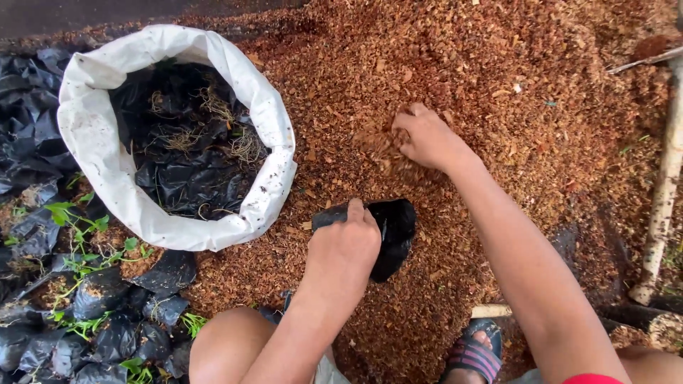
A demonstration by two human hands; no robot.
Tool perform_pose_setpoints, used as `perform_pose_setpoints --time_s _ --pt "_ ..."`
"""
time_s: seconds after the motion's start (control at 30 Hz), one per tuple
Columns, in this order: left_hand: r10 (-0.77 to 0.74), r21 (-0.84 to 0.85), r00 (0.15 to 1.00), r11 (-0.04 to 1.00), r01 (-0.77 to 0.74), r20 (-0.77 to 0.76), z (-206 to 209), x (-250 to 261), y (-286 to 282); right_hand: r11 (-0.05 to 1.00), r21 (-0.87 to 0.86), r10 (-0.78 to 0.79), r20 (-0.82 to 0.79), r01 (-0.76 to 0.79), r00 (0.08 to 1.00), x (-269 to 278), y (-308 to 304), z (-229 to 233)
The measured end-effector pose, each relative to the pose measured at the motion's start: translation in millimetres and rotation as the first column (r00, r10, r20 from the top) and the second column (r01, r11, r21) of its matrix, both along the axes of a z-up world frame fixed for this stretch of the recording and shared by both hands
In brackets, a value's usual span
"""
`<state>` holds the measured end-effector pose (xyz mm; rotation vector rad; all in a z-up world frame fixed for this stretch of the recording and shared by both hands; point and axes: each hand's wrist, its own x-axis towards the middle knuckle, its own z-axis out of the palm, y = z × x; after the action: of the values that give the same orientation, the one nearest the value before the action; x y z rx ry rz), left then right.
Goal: The person plants small green seedlings into a pile of brown wood chips using their hands. They also fill black plastic nursery bags with the wood chips and place seedlings inside them.
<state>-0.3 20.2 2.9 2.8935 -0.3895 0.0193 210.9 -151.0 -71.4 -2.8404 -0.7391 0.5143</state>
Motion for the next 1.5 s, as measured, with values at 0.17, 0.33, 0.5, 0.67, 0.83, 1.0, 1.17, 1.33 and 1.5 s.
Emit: perform_pose_setpoints --time_s 0.17,0.33,0.5,0.67,0.83,1.0,1.17,1.33,1.5 --pt "0.017 -0.047 0.977 0.998 -0.028 -0.215 25.3 8.7 11.3 0.963 0.264 -0.054 -0.008 0.054 0.999 -41.2 -35.9 42.4" --pt "0.075 0.024 0.984 0.997 -0.072 -0.159 16.9 15.1 24.3 0.950 0.215 -0.218 -0.056 0.225 0.974 -66.5 -57.8 64.4" --pt "0.089 -0.040 0.985 0.995 -0.096 -0.146 17.1 19.3 29.8 0.890 0.327 -0.303 -0.097 0.318 0.948 -84.1 -67.0 66.5" --pt "0.079 -0.047 0.984 0.995 -0.087 -0.160 15.6 19.9 28.1 0.828 0.432 -0.289 -0.215 0.357 0.933 -102.3 -61.6 75.7" --pt "0.049 -0.064 0.983 0.996 -0.062 -0.179 4.9 19.9 33.6 0.770 0.492 -0.266 -0.330 0.406 0.906 -111.8 -61.9 98.6" --pt "0.058 -0.069 0.984 0.995 -0.071 -0.167 9.8 15.5 36.3 0.821 0.395 -0.481 0.088 0.413 0.872 -58.0 -138.3 -7.0" --pt "0.057 -0.071 0.979 0.995 -0.072 -0.197 10.6 14.9 38.1 0.576 0.415 -0.699 -0.195 0.704 0.688 -58.2 -131.5 -32.0" --pt "0.045 -0.062 0.975 0.996 -0.059 -0.216 11.6 15.5 39.5 0.565 0.342 -0.696 -0.289 0.750 0.657 -76.2 -94.1 -28.1" --pt "0.055 -0.037 0.978 0.997 -0.063 -0.200 9.5 19.3 36.5 0.721 0.286 -0.591 -0.222 0.632 0.775 -105.4 -42.4 32.5"
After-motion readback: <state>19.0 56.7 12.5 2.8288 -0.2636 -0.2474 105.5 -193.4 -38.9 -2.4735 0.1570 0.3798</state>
